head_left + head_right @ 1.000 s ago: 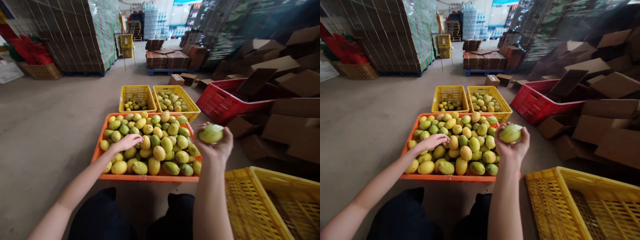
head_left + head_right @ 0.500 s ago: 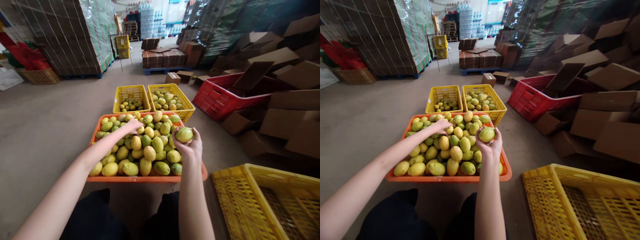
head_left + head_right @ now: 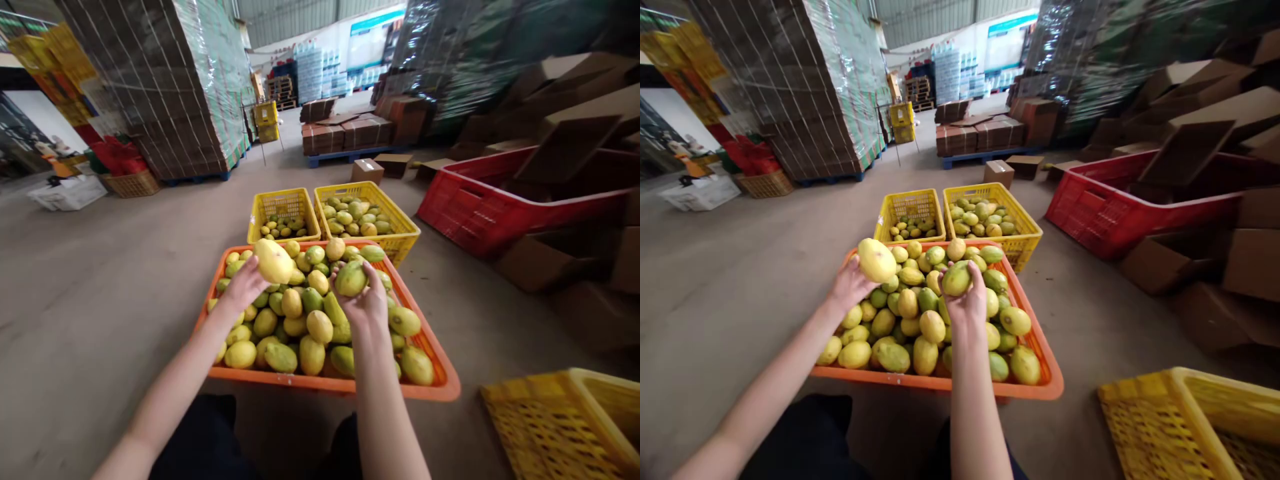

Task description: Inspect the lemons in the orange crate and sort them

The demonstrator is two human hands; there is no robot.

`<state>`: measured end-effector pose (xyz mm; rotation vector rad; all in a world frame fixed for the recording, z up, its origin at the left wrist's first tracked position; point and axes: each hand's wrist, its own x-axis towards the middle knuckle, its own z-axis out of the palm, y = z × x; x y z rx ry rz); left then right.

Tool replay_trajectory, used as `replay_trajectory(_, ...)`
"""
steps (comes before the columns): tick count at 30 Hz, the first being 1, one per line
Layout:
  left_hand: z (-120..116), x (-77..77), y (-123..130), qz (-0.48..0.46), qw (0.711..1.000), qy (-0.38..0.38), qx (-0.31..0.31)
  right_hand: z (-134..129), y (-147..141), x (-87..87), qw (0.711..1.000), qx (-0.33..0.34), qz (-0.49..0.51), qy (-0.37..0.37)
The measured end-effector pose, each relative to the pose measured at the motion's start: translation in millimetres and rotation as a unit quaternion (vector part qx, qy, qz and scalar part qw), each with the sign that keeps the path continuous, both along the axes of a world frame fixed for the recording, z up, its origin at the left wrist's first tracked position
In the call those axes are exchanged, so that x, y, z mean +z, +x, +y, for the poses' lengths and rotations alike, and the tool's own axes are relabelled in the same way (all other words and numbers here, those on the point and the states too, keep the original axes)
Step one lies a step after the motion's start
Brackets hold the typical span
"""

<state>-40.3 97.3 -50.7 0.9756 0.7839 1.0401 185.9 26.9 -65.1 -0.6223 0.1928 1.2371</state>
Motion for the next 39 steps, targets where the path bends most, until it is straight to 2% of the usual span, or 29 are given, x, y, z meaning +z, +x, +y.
replay_trajectory(2,-14.0,-5.9,-0.6,-0.067,0.996,-0.059,0.018,1.7,-14.4,-3.6,0.999,0.038,-0.028,0.025)
replay_trajectory(5,-28.9,-21.4,-5.1,-0.11,0.99,-0.089,0.025,0.5,-41.6,-6.0,0.993,0.091,-0.06,0.05)
replay_trajectory(9,-37.0,-46.9,-27.6,-0.055,0.987,-0.13,0.078,-4.2,-76.4,-8.9,0.977,0.188,-0.096,0.029)
replay_trajectory(11,-40.0,-54.0,-41.6,-0.045,0.981,-0.153,0.112,-5.3,-83.7,-13.1,0.971,0.214,-0.107,0.002)
replay_trajectory(15,-48.7,-51.6,-58.2,-0.053,0.978,-0.141,0.146,-3.4,-74.1,-21.6,0.979,0.172,-0.104,-0.03)
replay_trajectory(20,-57.1,-47.9,-62.6,-0.045,0.986,-0.085,0.135,-2.8,-62.9,-19.8,0.985,0.102,-0.138,-0.022)
replay_trajectory(23,-58.6,-50.3,-65.1,-0.045,0.987,-0.093,0.121,-5.1,-67.5,-19.8,0.984,0.085,-0.156,-0.023)
replay_trajectory(30,-66.2,-40.6,-66.4,-0.06,0.99,-0.111,0.056,-5.1,-68.0,-30.4,0.982,0.075,-0.173,-0.023)
replay_trajectory(35,-63.7,-43.6,-56.7,-0.026,0.993,-0.084,0.078,-0.6,-84.5,-41.1,0.981,0.114,-0.155,-0.01)
replay_trajectory(39,-60.1,-53.7,-43.1,-0.012,0.992,-0.063,0.109,0.0,-113.8,-66.2,0.977,0.141,-0.157,0.012)
